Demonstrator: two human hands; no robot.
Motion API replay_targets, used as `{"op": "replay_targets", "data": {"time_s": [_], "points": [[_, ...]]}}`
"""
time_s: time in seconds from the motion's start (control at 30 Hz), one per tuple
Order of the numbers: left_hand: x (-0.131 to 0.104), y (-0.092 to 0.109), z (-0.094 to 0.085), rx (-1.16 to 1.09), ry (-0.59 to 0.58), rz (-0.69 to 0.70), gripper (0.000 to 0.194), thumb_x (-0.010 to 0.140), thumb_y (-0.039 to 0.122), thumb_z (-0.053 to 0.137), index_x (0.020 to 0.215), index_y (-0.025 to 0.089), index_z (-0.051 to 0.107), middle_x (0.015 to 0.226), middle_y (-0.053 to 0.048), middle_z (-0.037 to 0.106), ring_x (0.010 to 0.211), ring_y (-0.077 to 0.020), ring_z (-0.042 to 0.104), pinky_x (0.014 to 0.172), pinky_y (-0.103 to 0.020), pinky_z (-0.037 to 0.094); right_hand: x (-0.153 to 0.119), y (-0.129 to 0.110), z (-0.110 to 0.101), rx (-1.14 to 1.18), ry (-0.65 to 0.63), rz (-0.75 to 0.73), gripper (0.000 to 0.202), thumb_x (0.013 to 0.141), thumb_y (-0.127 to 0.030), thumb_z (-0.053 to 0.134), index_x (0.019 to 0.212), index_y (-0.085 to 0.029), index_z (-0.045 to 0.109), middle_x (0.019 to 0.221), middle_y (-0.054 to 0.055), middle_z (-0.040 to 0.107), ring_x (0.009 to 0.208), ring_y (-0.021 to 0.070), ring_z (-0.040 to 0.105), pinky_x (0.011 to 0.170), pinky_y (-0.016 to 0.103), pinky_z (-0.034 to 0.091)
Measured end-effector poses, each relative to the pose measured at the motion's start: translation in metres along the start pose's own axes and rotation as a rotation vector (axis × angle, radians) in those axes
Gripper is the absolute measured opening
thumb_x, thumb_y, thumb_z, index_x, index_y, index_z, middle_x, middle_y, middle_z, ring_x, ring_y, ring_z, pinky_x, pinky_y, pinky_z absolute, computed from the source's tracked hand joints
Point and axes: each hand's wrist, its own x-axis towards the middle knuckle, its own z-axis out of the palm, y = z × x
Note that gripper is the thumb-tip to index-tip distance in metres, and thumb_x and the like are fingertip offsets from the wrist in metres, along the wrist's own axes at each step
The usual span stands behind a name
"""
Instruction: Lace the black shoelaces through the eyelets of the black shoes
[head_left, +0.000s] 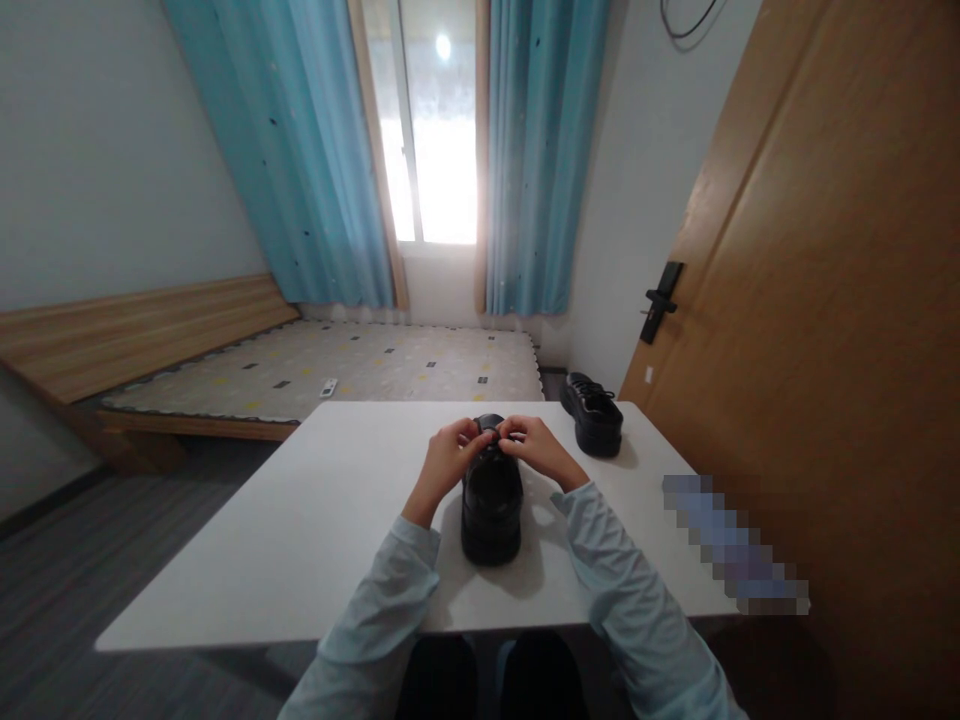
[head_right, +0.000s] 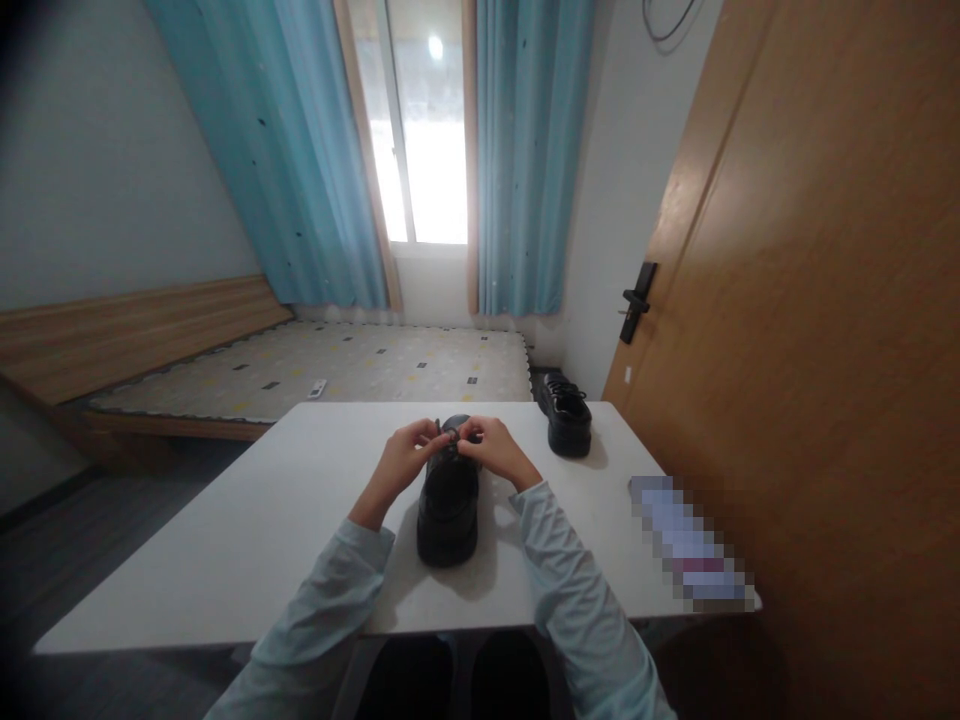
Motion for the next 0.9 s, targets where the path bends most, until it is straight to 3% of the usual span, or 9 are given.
{"op": "replay_targets", "data": {"time_s": [0.23,0.4,0.63,0.73,0.9], "points": [[-0.003,0.003,0.000,0.010,0.068,0.047,0.026,0.073,0.042,0.062,0.065,0.018,0.057,0.063,0.002,0.061,0.064,-0.0135,0.058,0.062,-0.023,0.042,0.001,-0.001,0.002,0.041,0.027,-0.059,0.008,0.063,-0.016,0.060,0.068,-0.017,0.055,0.068,-0.002,0.061,0.069,0.0140,0.059,0.073,0.030,0.048],[-0.003,0.001,0.002,-0.105,0.107,0.105,0.024,0.075,0.040,0.063,0.070,0.017,0.059,0.067,0.000,0.060,0.064,-0.0123,0.055,0.058,-0.022,0.044,0.001,-0.009,0.006,0.135,0.069,-0.037,0.009,0.069,-0.021,0.063,0.075,-0.016,0.059,0.069,0.001,0.065,0.068,0.0154,0.063,0.070,0.030,0.049],[-0.004,-0.002,0.004,-0.117,0.220,0.218,0.018,0.075,0.034,0.065,0.068,0.017,0.060,0.075,-0.002,0.062,0.075,-0.0139,0.057,0.064,-0.023,0.046,0.002,-0.011,0.013,-0.094,-0.027,-0.130,0.012,0.075,-0.023,0.060,0.077,-0.015,0.069,0.071,0.002,0.067,0.072,0.0162,0.060,0.070,0.029,0.045],[-0.003,-0.004,0.005,-0.180,0.209,0.182,0.020,0.074,0.036,0.066,0.068,0.017,0.061,0.076,-0.002,0.061,0.074,-0.0140,0.058,0.064,-0.024,0.047,0.000,-0.013,0.012,-0.140,-0.039,-0.136,0.010,0.072,-0.020,0.064,0.078,-0.014,0.070,0.071,0.002,0.066,0.071,0.0159,0.057,0.069,0.028,0.043],[-0.001,-0.008,0.007,-0.345,0.171,0.030,0.023,0.071,0.038,0.068,0.073,0.016,0.059,0.074,-0.001,0.062,0.067,-0.0128,0.059,0.058,-0.023,0.047,0.000,-0.012,0.011,-0.059,-0.055,-0.140,0.015,0.074,-0.029,0.067,0.080,-0.016,0.070,0.073,0.002,0.067,0.071,0.0159,0.058,0.069,0.029,0.043]]}}
